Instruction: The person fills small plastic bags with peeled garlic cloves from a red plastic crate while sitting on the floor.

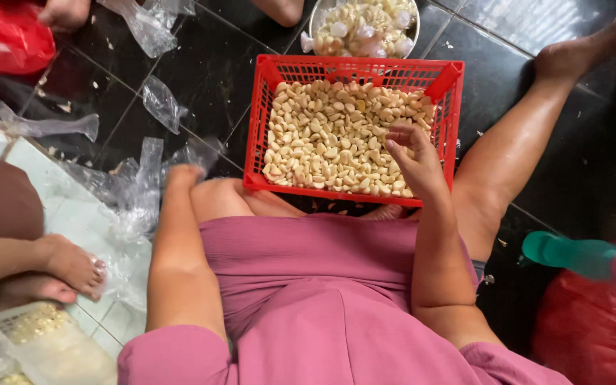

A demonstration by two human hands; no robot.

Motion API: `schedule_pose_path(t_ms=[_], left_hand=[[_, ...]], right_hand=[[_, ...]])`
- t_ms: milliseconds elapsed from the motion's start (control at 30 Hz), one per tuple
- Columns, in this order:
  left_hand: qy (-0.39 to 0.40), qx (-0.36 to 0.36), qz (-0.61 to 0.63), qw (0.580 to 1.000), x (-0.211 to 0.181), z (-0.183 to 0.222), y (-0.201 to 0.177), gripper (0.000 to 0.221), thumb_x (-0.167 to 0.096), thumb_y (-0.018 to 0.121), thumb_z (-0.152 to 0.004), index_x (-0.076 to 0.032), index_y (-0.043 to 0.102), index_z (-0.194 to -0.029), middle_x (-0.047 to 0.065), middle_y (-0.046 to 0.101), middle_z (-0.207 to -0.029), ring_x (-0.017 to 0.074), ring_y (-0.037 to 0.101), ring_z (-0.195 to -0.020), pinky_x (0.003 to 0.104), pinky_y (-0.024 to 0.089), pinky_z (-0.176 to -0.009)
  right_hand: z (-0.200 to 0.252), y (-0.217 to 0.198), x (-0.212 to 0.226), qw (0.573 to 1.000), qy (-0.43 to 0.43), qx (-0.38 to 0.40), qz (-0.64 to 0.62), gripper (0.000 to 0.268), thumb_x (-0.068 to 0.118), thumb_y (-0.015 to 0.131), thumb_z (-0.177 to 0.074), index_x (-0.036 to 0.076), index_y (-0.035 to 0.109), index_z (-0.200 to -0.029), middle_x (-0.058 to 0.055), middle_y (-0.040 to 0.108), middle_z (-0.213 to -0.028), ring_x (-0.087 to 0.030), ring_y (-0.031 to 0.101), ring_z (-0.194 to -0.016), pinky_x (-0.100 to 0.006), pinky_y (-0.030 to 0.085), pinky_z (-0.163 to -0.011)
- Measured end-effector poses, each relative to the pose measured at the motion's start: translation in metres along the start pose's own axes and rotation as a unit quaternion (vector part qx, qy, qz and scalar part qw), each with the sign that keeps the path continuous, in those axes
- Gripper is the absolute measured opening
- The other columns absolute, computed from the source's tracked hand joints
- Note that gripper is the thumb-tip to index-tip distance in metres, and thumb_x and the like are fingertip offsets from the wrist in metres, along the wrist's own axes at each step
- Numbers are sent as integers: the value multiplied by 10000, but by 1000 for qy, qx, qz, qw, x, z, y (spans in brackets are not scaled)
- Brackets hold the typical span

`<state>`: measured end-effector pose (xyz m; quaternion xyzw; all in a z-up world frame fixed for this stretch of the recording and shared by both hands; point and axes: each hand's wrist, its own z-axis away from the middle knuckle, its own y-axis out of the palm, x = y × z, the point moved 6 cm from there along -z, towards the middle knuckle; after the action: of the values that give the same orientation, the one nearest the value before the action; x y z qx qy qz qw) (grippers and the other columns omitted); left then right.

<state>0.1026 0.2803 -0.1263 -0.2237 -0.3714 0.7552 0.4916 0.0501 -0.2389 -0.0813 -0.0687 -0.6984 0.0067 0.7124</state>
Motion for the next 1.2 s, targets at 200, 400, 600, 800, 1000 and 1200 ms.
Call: schedule_pose_path(t_ms=[200,400,600,800,1000,1200], left_hand=[[317,-399,253,822,-38,48,-72,283,-263,757,-1038,12,791,-980,273,719,-917,474,677,-938,518,544,-828],[451,-287,378,756,-126,179,-96,129,-240,729,-1005,-114,752,-1021,62,679,-1026,198,605,-1006,339,550,-885],[609,-362,291,643,-198,258,-67,91,-103,783,-974,-64,790,-1055,108,658,-966,273,583,-926,384,507,-819],[490,-152,437,739,-234,244,-39,340,-396,795,-906,-154,587,-789,-65,492,-715,73,426,-714,260,357,-657],[482,66,516,705,-234,210,16,540,-184,771,-963,-158,431,-1381,25,621,-1025,128,654,-944,266,556,-896],[367,146,586,707,-211,204,64,159,-225,628,-1023,-72,667,-1040,81,726,-872,145,721,-810,279,654,-781]], right_hand=[[2,16,-5,998,-16,52,11,336,87,685,-1034,40,593,-1354,-215,669,-1158,-290,654,-1082,-448,528,-981],[12,33,9,994,-27,42,-95,182,134,634,-1051,72,597,-1218,-68,683,-1051,-132,680,-940,-246,546,-881],[58,37,89,978,-131,-13,-160,589,556,492,-1058,10,572,-1266,-127,622,-1269,-155,655,-979,-260,506,-805],[58,59,90,974,-220,24,55,748,198,855,-908,40,377,-1461,-158,458,-1402,-265,527,-1223,-369,473,-1112],[46,51,58,988,-42,4,-147,134,21,688,-1004,96,582,-1034,-45,675,-880,-91,603,-687,-218,521,-598],[41,39,53,986,-46,-19,-160,263,-206,520,-1015,19,519,-1152,-110,573,-923,-192,642,-724,-291,674,-639]])
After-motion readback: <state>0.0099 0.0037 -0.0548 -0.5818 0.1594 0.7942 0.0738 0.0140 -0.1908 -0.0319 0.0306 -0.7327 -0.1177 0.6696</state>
